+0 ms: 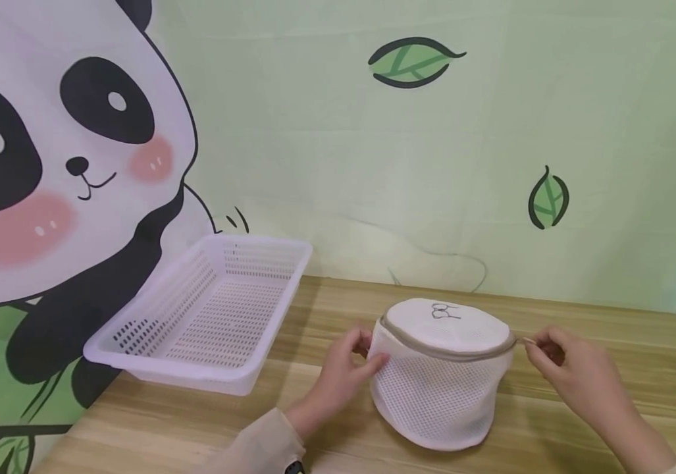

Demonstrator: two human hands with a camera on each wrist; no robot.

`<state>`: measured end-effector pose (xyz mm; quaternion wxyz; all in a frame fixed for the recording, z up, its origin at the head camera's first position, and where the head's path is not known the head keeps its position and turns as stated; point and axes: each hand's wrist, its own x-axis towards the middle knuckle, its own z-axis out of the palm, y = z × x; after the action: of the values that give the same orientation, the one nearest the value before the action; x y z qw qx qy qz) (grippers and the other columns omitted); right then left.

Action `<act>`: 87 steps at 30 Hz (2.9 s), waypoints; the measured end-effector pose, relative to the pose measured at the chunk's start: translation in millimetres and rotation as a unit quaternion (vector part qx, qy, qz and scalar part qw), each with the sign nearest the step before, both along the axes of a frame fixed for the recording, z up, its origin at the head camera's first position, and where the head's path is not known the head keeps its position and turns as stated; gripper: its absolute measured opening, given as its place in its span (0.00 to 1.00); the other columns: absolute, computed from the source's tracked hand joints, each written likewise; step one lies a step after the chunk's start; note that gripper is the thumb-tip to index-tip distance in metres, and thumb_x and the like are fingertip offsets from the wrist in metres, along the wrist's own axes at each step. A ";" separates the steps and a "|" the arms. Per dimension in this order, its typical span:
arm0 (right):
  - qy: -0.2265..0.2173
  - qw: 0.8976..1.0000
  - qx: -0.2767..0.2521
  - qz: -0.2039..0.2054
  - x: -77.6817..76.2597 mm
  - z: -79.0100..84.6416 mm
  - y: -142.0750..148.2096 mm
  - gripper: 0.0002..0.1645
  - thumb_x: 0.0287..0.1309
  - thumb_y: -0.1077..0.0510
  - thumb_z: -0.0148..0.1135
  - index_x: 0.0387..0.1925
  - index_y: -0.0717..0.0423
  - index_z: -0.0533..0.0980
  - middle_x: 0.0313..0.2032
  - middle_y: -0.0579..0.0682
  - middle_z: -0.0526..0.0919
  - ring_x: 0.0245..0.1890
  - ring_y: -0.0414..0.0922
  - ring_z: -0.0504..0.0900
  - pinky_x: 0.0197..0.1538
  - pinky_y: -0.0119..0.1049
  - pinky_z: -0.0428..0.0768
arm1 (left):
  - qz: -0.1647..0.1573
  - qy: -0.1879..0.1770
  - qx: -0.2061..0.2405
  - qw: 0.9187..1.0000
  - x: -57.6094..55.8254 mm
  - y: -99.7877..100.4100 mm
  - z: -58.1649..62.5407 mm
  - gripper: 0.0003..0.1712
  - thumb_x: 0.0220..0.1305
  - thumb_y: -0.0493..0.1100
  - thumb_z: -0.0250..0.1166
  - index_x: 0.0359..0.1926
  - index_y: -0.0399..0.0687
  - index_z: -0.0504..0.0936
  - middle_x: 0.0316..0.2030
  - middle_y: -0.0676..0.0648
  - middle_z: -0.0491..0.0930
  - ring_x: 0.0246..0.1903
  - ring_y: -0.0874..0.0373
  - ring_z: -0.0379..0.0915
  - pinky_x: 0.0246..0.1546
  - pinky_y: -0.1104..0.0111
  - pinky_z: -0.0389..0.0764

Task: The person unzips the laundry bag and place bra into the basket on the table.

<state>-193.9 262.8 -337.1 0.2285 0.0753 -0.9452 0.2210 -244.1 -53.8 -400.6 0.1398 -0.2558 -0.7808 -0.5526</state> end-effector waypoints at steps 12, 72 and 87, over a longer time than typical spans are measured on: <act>-0.065 0.998 0.014 -0.011 1.9 3.6 10.0 0.13 0.65 0.52 0.56 0.37 0.57 0.79 0.26 0.45 0.81 0.22 0.32 0.69 0.24 0.29 0.67 | 0.006 0.016 -0.003 1.000 6.9 0.6 -2.2 0.11 0.57 0.36 0.68 0.38 0.41 0.74 0.33 0.46 0.80 0.34 0.61 0.74 0.40 0.74 0.78; -0.013 0.970 0.158 0.184 2.2 62.7 -106.0 0.18 0.46 0.48 0.71 0.39 0.49 0.77 0.35 0.45 0.78 0.33 0.41 0.76 0.35 0.38 0.79 | 0.021 0.066 -0.013 0.997 8.6 1.3 -7.6 0.12 0.56 0.35 0.68 0.38 0.41 0.74 0.30 0.45 0.78 0.32 0.61 0.74 0.34 0.64 0.81; 0.046 0.961 0.203 0.183 2.1 43.4 -104.4 0.18 0.44 0.51 0.73 0.37 0.52 0.78 0.42 0.50 0.81 0.43 0.47 0.80 0.42 0.42 0.83 | 0.015 0.069 -0.003 0.997 7.7 1.0 -11.1 0.12 0.54 0.33 0.69 0.37 0.43 0.73 0.31 0.47 0.78 0.32 0.62 0.73 0.34 0.71 0.78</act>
<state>-191.8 158.4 -293.7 0.2073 0.3016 -0.9287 0.0593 -236.4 -52.8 -411.8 0.2010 -0.2822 -0.7746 -0.5291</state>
